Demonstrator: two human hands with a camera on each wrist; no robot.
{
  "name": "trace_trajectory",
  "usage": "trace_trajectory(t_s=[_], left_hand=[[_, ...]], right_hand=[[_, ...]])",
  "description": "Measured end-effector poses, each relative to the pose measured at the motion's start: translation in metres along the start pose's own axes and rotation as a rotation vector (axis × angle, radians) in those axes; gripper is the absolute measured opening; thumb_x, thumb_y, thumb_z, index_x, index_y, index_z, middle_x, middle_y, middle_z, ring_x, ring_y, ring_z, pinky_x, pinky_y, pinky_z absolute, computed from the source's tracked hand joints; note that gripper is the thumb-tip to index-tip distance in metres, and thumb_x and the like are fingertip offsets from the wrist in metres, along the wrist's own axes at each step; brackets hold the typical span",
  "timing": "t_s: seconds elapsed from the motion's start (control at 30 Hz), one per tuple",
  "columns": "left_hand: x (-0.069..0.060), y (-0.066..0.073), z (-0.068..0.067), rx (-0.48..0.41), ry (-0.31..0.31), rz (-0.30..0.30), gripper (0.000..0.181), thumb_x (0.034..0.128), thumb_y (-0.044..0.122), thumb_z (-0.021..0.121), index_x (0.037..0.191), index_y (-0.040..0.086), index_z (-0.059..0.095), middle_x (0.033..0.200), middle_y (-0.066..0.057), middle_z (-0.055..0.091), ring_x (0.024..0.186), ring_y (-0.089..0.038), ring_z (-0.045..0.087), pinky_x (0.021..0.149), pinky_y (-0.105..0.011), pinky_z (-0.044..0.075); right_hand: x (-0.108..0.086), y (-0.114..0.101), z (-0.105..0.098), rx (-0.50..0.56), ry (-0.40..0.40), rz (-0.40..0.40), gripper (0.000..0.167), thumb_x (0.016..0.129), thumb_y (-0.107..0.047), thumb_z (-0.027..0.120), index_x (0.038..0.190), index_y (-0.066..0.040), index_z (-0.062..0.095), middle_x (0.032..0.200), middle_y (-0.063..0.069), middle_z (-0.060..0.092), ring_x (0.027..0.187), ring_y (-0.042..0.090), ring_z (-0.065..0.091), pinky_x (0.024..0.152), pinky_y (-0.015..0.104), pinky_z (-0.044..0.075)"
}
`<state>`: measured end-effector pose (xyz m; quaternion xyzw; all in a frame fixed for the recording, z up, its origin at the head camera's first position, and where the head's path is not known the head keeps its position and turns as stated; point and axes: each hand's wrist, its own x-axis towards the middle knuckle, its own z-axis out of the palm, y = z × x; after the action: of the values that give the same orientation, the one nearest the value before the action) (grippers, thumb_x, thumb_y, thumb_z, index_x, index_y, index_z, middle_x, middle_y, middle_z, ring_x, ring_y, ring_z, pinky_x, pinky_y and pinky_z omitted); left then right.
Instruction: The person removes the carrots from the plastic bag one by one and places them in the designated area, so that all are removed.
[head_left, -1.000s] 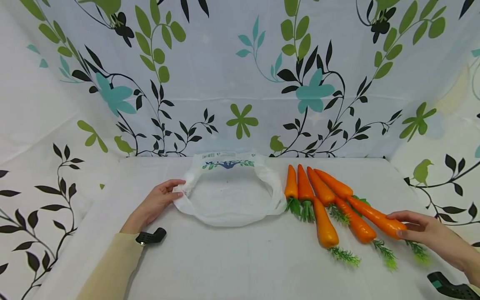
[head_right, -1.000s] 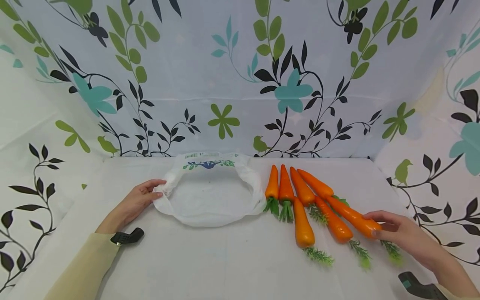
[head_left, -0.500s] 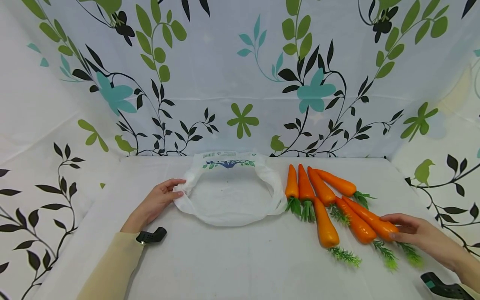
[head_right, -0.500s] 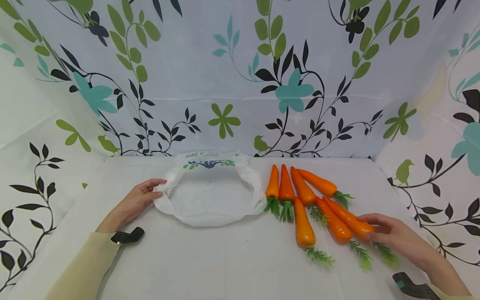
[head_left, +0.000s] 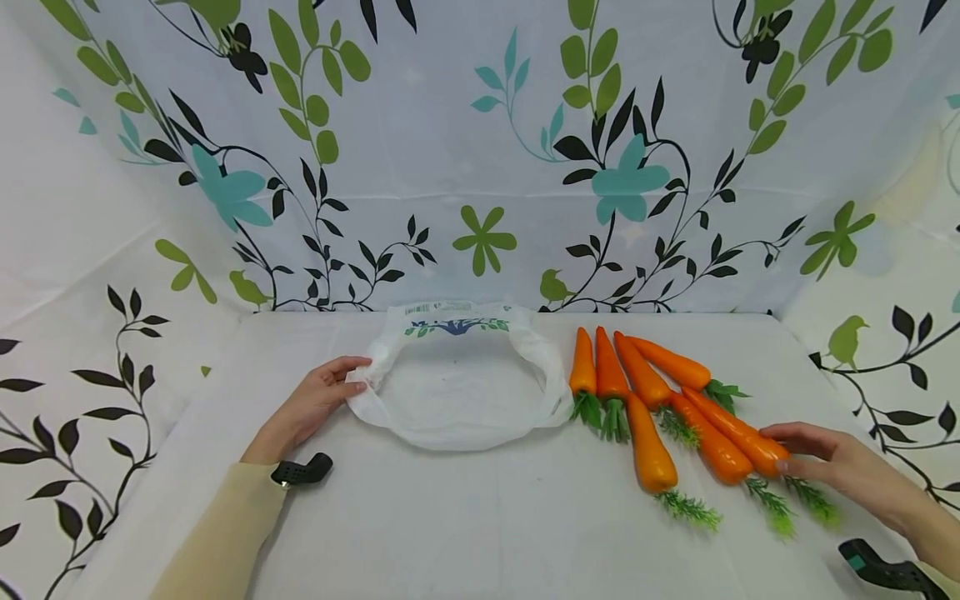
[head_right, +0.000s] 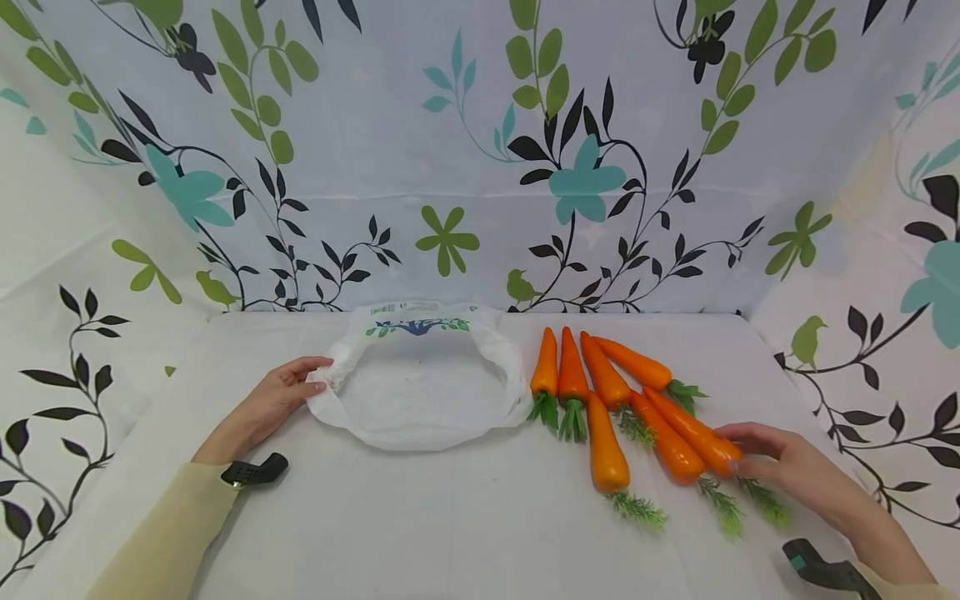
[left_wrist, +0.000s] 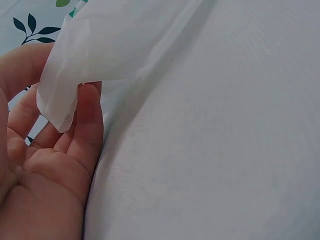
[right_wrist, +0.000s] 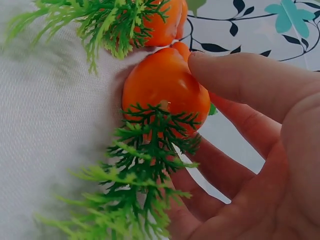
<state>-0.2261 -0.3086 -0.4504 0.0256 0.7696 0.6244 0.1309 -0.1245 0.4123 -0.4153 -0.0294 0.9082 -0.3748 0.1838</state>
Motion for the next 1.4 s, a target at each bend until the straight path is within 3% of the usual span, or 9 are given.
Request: trace_trajectory(t_s=[0.27, 0.6, 0.8, 0.9, 1.03, 1.1, 1.2, 1.27, 1.4], left_hand=[[0.003, 0.005, 0.002, 0.080, -0.008, 0.023, 0.058, 0.0922, 0.027, 0.073, 0.143, 0.008, 0.051, 0.155, -0.013, 0.034, 0.131, -0.030, 0.034, 0.090, -0.013, 0.045], [0.000, 0.007, 0.002, 0.122, 0.010, 0.091, 0.053, 0.0943, 0.022, 0.071, 0.141, 0.005, 0.052, 0.152, -0.014, 0.037, 0.134, -0.031, 0.035, 0.094, -0.013, 0.043], [-0.002, 0.009, 0.002, 0.194, 0.027, 0.110, 0.050, 0.0957, 0.021, 0.069, 0.140, 0.006, 0.053, 0.152, -0.015, 0.037, 0.140, -0.033, 0.029, 0.117, -0.046, 0.028], [-0.004, 0.011, 0.001, 0.253, 0.030, 0.117, 0.049, 0.0969, 0.022, 0.067, 0.141, 0.007, 0.052, 0.155, -0.018, 0.034, 0.145, -0.039, 0.022, 0.116, -0.059, 0.019], [-0.010, 0.016, 0.000, 0.376, 0.049, 0.112, 0.051, 0.0974, 0.029, 0.066, 0.143, 0.010, 0.051, 0.157, -0.019, 0.031, 0.143, -0.047, 0.025, 0.112, -0.066, 0.023], [-0.014, 0.020, 0.000, 0.428, 0.061, 0.109, 0.054, 0.0974, 0.032, 0.065, 0.145, 0.012, 0.050, 0.157, -0.018, 0.032, 0.139, -0.048, 0.031, 0.109, -0.067, 0.029], [-0.018, 0.024, -0.001, 0.501, 0.100, 0.129, 0.055, 0.0981, 0.032, 0.064, 0.146, 0.013, 0.048, 0.154, -0.017, 0.038, 0.134, -0.044, 0.041, 0.105, -0.064, 0.037], [-0.023, 0.027, -0.001, 0.571, 0.143, 0.168, 0.052, 0.0983, 0.029, 0.064, 0.145, 0.012, 0.049, 0.151, -0.017, 0.043, 0.130, -0.041, 0.046, 0.102, -0.061, 0.042], [-0.034, 0.034, -0.002, 0.760, 0.240, 0.262, 0.045, 0.0975, 0.019, 0.064, 0.140, 0.009, 0.054, 0.139, -0.018, 0.055, 0.120, -0.039, 0.055, 0.094, -0.057, 0.048]], right_hand=[[-0.001, -0.002, 0.003, -0.008, 0.062, -0.010, 0.058, 0.100, -0.032, 0.062, 0.142, 0.005, 0.046, 0.137, 0.027, 0.052, 0.119, 0.044, 0.051, 0.089, 0.056, 0.052], [-0.001, -0.008, 0.008, 0.011, 0.123, -0.001, 0.062, 0.099, -0.034, 0.063, 0.142, 0.005, 0.044, 0.138, 0.030, 0.050, 0.120, 0.048, 0.048, 0.088, 0.064, 0.047], [-0.002, -0.013, 0.010, 0.023, 0.173, -0.012, 0.057, 0.100, -0.029, 0.062, 0.141, 0.006, 0.046, 0.137, 0.032, 0.051, 0.121, 0.049, 0.046, 0.090, 0.070, 0.041], [-0.003, -0.017, 0.012, 0.042, 0.203, -0.012, 0.055, 0.101, -0.029, 0.061, 0.140, 0.006, 0.047, 0.137, 0.033, 0.050, 0.123, 0.050, 0.041, 0.092, 0.074, 0.036], [-0.003, -0.026, 0.015, 0.047, 0.240, -0.014, 0.054, 0.101, -0.030, 0.060, 0.141, 0.004, 0.047, 0.138, 0.033, 0.049, 0.125, 0.049, 0.038, 0.092, 0.074, 0.036], [-0.004, -0.030, 0.017, 0.025, 0.258, -0.024, 0.054, 0.101, -0.030, 0.060, 0.142, 0.003, 0.048, 0.137, 0.031, 0.050, 0.124, 0.042, 0.043, 0.092, 0.067, 0.042], [-0.005, -0.036, 0.020, -0.009, 0.295, -0.057, 0.051, 0.101, -0.030, 0.060, 0.142, 0.000, 0.050, 0.136, 0.028, 0.053, 0.118, 0.020, 0.051, 0.090, 0.035, 0.052], [-0.007, -0.041, 0.023, -0.036, 0.330, -0.080, 0.049, 0.101, -0.029, 0.060, 0.141, -0.002, 0.052, 0.135, 0.026, 0.055, 0.114, 0.018, 0.054, 0.079, 0.017, 0.050], [-0.011, -0.053, 0.030, -0.102, 0.428, -0.149, 0.042, 0.100, -0.023, 0.062, 0.137, -0.005, 0.057, 0.131, 0.024, 0.057, 0.112, 0.031, 0.057, 0.072, 0.005, 0.045]])
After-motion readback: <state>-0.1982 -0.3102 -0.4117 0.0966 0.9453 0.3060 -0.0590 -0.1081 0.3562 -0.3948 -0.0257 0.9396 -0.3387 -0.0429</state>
